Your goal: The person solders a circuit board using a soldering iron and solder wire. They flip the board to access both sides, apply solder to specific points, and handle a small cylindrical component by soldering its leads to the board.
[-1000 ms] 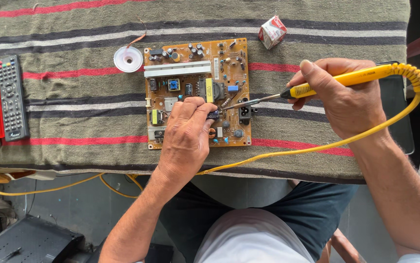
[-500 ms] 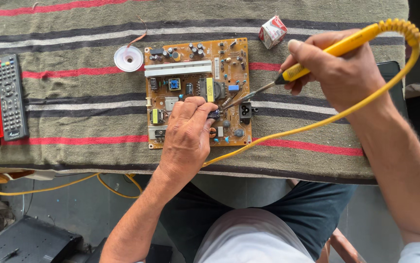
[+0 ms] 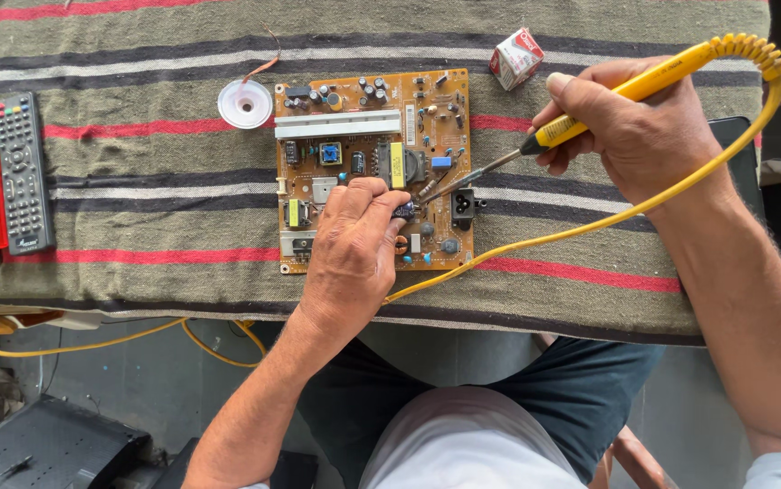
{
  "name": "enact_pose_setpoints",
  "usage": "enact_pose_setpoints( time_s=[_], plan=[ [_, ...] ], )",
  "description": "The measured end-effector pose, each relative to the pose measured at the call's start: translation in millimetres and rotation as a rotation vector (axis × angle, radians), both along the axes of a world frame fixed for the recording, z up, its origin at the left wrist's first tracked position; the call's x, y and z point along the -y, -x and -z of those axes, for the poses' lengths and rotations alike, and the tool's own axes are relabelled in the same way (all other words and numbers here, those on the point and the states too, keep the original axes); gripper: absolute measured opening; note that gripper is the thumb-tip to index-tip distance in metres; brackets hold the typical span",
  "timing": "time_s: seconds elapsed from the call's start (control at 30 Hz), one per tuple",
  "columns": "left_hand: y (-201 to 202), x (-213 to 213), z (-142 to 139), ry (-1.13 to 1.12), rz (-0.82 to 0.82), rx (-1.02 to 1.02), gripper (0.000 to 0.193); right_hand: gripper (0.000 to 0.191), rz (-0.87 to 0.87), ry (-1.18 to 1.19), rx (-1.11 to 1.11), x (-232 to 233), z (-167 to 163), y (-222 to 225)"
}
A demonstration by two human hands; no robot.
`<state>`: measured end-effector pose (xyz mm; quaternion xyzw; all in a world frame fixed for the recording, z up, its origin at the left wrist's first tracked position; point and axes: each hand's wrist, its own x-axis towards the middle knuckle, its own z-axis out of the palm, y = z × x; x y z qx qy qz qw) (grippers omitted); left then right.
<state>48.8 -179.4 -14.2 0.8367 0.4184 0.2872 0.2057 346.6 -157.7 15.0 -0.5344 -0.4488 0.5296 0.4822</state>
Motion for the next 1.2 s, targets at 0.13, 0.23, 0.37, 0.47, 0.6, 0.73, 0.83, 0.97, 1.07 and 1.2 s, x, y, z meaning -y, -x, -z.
enact_pose_setpoints(
  time_s=[0.13,0.23,0.37,0.47,0.6,0.73,0.83,0.97,1.07,1.2],
  plan=[
    [0,1,0,-0.024,0.007,0.004,0.032,0.024,-0.002,-0.022,0.054,2,-4,1],
    [1,2,-1,-0.01,0.012,0.013,0.032,0.025,0.008,-0.007,0.067,0,-4,2],
    [2,2,-1,-0.015,0.024,0.026,0.031,0.027,0.025,0.011,0.029,-4,-6,5],
    [4,1,-2,-0.008,0.026,0.032,0.03,0.025,0.012,0.014,0.014,-3,-12,8],
    [6,-2,-4,0.041,0.04,0.05,0.03,0.027,0.003,0.0,0.163,2,-24,13],
    [6,-4,-7,0.093,0.048,0.059,0.026,0.028,0.002,0.004,0.256,0,-32,18],
    [6,-6,-9,0.105,0.061,0.052,0.026,0.029,-0.006,-0.01,0.262,0,-35,20],
    [4,-4,-13,0.145,0.055,0.024,0.024,0.026,-0.034,-0.04,0.179,2,-38,17],
    [1,-5,-14,0.157,0.059,0.019,0.024,0.021,-0.065,-0.073,0.284,3,-38,13],
    [-1,-6,-14,0.164,0.059,0.024,0.023,0.017,-0.163,-0.11,0.352,4,-38,4]
  ],
)
